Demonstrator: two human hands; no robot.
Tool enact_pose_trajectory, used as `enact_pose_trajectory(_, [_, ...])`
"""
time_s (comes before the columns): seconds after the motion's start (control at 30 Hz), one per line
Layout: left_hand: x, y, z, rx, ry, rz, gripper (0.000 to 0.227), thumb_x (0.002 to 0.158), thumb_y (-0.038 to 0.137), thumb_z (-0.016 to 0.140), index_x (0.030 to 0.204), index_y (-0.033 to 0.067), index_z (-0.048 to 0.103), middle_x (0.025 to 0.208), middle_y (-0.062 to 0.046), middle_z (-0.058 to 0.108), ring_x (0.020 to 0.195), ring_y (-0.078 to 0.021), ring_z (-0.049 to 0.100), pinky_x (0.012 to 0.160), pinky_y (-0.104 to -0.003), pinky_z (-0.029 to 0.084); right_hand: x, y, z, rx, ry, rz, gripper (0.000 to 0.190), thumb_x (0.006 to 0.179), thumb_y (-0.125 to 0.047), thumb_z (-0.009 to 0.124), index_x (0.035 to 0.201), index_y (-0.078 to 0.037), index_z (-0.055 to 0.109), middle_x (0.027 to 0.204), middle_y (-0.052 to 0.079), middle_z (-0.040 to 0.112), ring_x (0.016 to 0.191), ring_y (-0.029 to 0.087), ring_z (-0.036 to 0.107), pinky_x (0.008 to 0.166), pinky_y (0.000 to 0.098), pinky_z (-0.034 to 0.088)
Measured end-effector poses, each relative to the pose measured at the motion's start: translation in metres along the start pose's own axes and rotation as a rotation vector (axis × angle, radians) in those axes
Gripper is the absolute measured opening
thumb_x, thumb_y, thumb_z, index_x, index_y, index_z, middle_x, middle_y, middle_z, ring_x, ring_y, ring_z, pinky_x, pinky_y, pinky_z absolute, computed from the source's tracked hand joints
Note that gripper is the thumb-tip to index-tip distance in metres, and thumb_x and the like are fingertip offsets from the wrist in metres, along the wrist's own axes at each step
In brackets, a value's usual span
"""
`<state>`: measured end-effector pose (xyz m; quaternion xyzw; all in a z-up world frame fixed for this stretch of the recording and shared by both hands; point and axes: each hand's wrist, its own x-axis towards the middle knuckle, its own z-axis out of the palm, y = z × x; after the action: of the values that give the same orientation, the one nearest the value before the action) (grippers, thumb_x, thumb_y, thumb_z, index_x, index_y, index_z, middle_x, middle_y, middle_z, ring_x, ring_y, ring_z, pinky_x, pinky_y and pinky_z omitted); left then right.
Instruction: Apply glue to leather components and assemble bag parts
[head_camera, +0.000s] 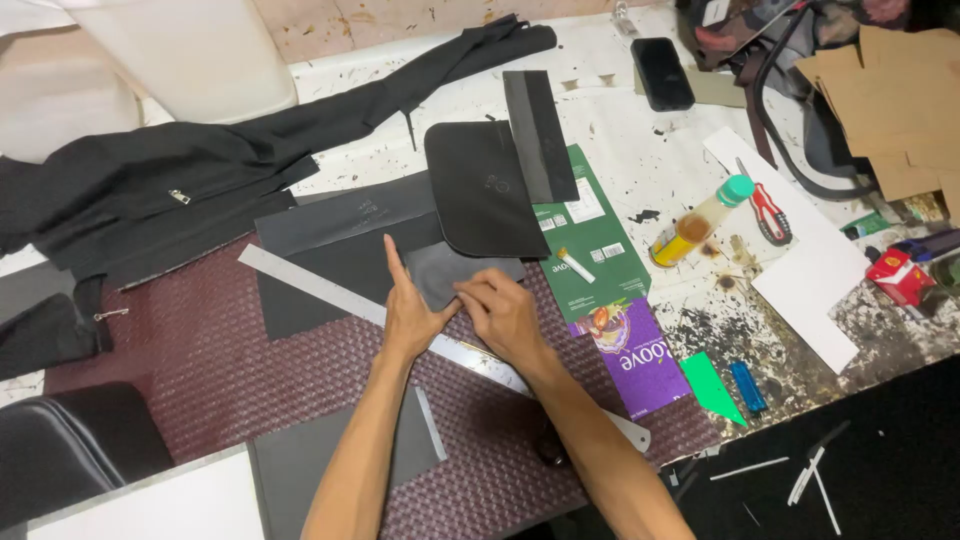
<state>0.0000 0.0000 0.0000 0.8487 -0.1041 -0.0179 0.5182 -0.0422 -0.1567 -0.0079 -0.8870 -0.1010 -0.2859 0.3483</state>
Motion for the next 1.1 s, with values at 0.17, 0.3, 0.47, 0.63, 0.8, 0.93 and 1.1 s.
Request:
enact_pose_trajectory(0.17, [0.002, -0.016, 0.004, -0.039, 0.050, 0.152, 0.140, 0.064, 0.010, 0.092, 0.161, -0.0014, -0.008, 0.127, -0.022, 0.070, 0.121, -0.0426, 0.065, 0.103, -0.055, 0.052, 0.008, 0.016, -0.024, 0.379, 0.302, 0.418, 0.010, 0.096, -0.005, 0.068, 0.104, -0.003, 0.074, 0.093, 0.011, 0.065, 0.074, 0.016, 0.066, 0.063, 0.0229, 0.057])
enact_pose_trajectory(0.3, [0.000, -0.014, 0.002, -0.042, 0.053, 0.194, 0.138, 0.064, 0.011, 0.092, 0.160, -0.0053, -0.005, 0.127, -0.022, 0.070, 0.121, -0.0416, 0.065, 0.104, -0.054, 0.052, -0.008, 0.029, -0.053, 0.388, 0.253, 0.415, 0.011, 0.095, 0.005, 0.065, 0.105, 0.007, 0.070, 0.099, 0.018, 0.064, 0.083, 0.026, 0.071, 0.072, 0.0330, 0.064])
enact_pose_trajectory(0.47, [0.007, -0.033, 0.011, 0.082, 0.067, 0.293, 0.133, 0.065, 0.014, 0.090, 0.161, -0.0055, 0.000, 0.129, -0.017, 0.070, 0.122, -0.0362, 0.065, 0.108, -0.051, 0.046, -0.037, 0.045, -0.068, 0.474, 0.173, 0.518, 0.012, 0.095, 0.004, 0.065, 0.106, 0.007, 0.069, 0.108, 0.016, 0.063, 0.096, 0.025, 0.072, 0.084, 0.0356, 0.063])
enact_pose_trajectory(0.63, [0.005, -0.038, 0.011, 0.121, 0.037, 0.286, 0.129, 0.067, 0.017, 0.085, 0.162, -0.0050, 0.001, 0.130, -0.016, 0.069, 0.125, -0.0336, 0.063, 0.116, -0.049, 0.037, -0.048, 0.058, -0.075, 0.438, 0.118, 0.870, 0.018, 0.096, -0.005, 0.063, 0.111, 0.004, 0.068, 0.086, 0.020, 0.076, 0.076, 0.020, 0.073, 0.076, 0.0307, 0.059])
enact_pose_trajectory(0.8, [0.008, -0.038, 0.010, 0.130, 0.020, 0.273, 0.126, 0.069, 0.019, 0.083, 0.163, -0.0025, 0.002, 0.139, -0.014, 0.064, 0.133, -0.0321, 0.057, 0.120, -0.049, 0.030, -0.061, 0.091, -0.086, 0.052, -0.051, 0.640, 0.029, 0.081, 0.004, 0.061, 0.081, -0.015, 0.083, 0.092, 0.007, 0.081, 0.091, 0.026, 0.077, 0.082, 0.0367, 0.056])
enact_pose_trajectory(0.93, [0.007, -0.041, 0.012, 0.124, 0.028, 0.300, 0.128, 0.067, 0.021, 0.085, 0.163, -0.0036, 0.003, 0.144, -0.017, 0.059, 0.135, -0.0352, 0.055, 0.121, -0.051, 0.028, -0.044, 0.071, -0.105, -0.077, 0.150, 0.667, 0.030, 0.085, 0.001, 0.058, 0.094, -0.015, 0.082, 0.095, 0.010, 0.079, 0.092, 0.029, 0.074, 0.086, 0.0393, 0.055])
enact_pose_trajectory(1.1, [0.009, -0.040, 0.009, 0.102, 0.024, 0.267, 0.126, 0.071, 0.025, 0.086, 0.163, -0.0032, 0.004, 0.140, -0.017, 0.062, 0.134, -0.0338, 0.056, 0.122, -0.052, 0.027, -0.038, 0.123, -0.090, -0.284, -0.089, 0.582, 0.020, 0.087, -0.018, 0.080, 0.105, -0.009, 0.078, 0.105, 0.015, 0.072, 0.101, 0.038, 0.070, 0.092, 0.0492, 0.051])
